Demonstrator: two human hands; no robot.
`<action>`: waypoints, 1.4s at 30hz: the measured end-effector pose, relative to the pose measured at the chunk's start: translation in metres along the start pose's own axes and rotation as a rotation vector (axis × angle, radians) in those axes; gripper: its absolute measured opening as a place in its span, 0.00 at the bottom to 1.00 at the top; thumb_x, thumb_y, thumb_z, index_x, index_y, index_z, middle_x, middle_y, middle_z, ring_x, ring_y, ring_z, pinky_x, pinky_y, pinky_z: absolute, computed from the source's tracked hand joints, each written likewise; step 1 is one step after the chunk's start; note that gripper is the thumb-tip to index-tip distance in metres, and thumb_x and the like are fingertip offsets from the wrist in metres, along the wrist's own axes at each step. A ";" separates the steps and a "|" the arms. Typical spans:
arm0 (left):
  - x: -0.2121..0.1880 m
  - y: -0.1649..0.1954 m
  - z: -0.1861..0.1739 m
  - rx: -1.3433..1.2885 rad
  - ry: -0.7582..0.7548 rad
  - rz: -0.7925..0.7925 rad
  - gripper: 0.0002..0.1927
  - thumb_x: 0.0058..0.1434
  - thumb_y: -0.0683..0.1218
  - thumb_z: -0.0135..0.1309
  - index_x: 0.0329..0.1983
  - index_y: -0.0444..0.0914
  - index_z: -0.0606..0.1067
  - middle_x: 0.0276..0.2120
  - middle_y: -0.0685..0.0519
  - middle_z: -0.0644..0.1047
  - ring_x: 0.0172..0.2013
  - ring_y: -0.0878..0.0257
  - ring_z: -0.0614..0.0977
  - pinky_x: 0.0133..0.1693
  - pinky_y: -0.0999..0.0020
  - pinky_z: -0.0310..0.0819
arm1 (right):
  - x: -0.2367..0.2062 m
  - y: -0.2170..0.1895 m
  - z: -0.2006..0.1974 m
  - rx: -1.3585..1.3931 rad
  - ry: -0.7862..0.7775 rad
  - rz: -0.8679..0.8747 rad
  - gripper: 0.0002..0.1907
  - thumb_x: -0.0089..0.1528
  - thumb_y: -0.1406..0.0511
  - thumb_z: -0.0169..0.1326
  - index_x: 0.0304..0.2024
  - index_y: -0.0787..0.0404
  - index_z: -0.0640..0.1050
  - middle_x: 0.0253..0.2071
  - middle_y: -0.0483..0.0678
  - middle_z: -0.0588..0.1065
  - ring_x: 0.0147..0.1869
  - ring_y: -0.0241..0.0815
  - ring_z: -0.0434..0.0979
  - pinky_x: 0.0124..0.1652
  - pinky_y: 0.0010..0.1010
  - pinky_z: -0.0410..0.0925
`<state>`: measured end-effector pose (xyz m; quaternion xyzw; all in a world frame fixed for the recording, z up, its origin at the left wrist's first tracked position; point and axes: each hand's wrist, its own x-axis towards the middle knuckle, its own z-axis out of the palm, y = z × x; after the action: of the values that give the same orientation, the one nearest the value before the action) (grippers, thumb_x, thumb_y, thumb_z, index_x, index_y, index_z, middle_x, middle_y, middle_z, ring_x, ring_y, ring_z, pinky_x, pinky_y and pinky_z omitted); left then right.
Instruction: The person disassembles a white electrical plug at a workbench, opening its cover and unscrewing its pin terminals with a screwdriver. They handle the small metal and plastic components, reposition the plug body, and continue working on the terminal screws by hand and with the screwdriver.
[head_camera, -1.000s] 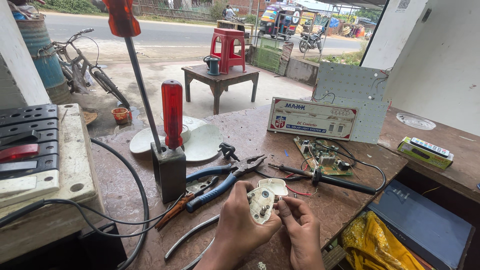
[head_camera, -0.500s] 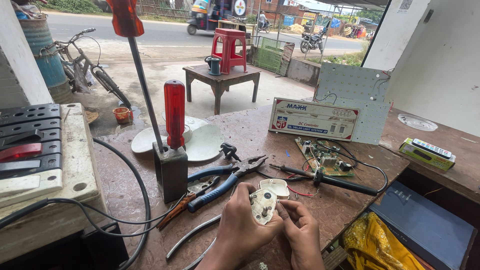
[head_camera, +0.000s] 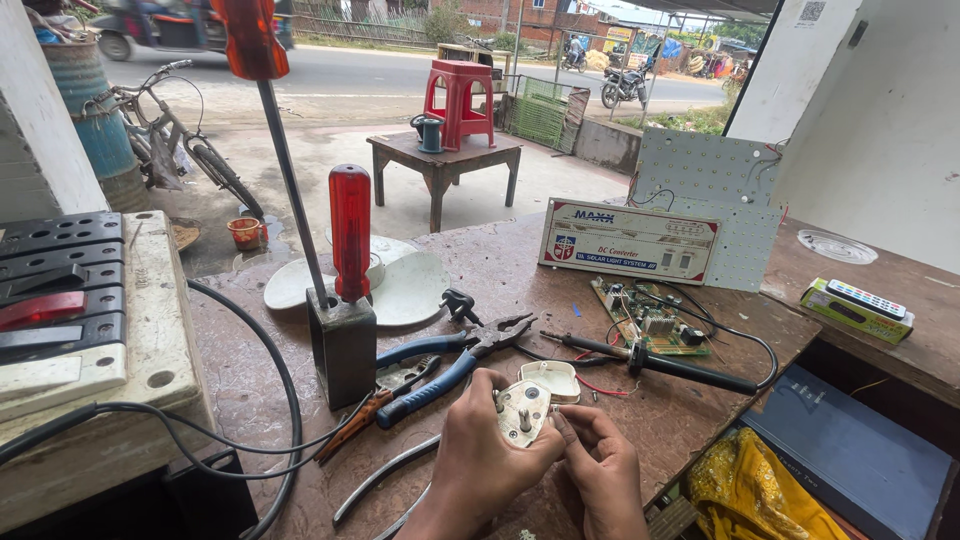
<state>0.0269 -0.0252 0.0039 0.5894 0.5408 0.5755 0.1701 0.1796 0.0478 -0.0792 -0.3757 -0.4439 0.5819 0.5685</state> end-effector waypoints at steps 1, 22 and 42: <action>0.000 0.000 0.000 0.015 -0.002 -0.002 0.28 0.46 0.52 0.67 0.42 0.30 0.70 0.28 0.41 0.82 0.28 0.55 0.88 0.31 0.62 0.83 | 0.000 0.001 0.000 0.002 0.000 0.007 0.15 0.61 0.69 0.58 0.50 0.69 0.78 0.43 0.55 0.82 0.43 0.38 0.81 0.41 0.27 0.74; 0.000 0.001 -0.001 0.037 -0.004 -0.024 0.29 0.46 0.52 0.67 0.42 0.30 0.70 0.28 0.40 0.81 0.28 0.53 0.88 0.31 0.61 0.83 | 0.005 0.009 -0.005 -0.031 -0.009 -0.025 0.14 0.60 0.70 0.60 0.49 0.68 0.79 0.42 0.54 0.82 0.44 0.38 0.81 0.42 0.27 0.74; 0.001 0.000 -0.001 0.034 -0.017 -0.027 0.29 0.45 0.52 0.67 0.42 0.30 0.70 0.27 0.42 0.81 0.27 0.56 0.88 0.29 0.63 0.83 | -0.002 -0.007 0.003 -0.112 0.027 0.009 0.15 0.61 0.68 0.59 0.50 0.67 0.79 0.43 0.55 0.83 0.46 0.38 0.82 0.44 0.28 0.74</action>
<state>0.0258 -0.0252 0.0048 0.5900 0.5567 0.5589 0.1724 0.1794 0.0451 -0.0716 -0.4168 -0.4663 0.5534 0.5501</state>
